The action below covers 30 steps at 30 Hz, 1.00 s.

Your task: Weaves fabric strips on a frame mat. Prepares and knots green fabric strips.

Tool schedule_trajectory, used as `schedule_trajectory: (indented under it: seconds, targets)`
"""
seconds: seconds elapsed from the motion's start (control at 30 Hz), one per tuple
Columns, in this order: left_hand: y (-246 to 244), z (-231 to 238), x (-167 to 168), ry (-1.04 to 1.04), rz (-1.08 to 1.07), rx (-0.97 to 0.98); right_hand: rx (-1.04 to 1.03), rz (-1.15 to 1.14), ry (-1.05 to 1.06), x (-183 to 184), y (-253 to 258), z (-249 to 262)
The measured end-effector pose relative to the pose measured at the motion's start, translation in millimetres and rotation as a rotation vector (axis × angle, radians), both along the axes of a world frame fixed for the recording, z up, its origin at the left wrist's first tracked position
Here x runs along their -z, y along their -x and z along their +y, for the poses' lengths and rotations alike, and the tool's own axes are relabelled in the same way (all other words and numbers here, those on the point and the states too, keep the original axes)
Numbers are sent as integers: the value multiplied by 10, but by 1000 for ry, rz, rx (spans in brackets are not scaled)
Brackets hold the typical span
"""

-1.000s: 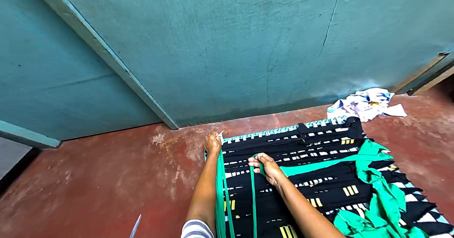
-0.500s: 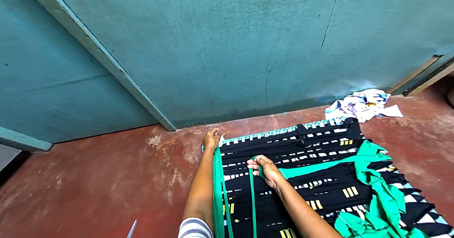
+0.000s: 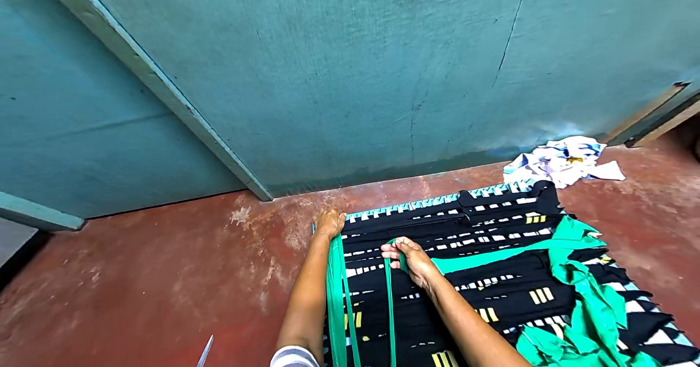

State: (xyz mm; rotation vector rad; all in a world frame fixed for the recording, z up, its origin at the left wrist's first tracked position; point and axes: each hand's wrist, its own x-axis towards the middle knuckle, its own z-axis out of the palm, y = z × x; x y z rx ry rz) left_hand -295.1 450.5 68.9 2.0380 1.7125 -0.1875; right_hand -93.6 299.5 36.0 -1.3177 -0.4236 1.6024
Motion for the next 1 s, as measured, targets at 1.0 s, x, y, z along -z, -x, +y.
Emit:
schedule_trajectory:
  seconds: [1.0]
  targets:
    - [35, -12, -367, 405, -1237, -290, -725, -846, -359, -451, -566, 484]
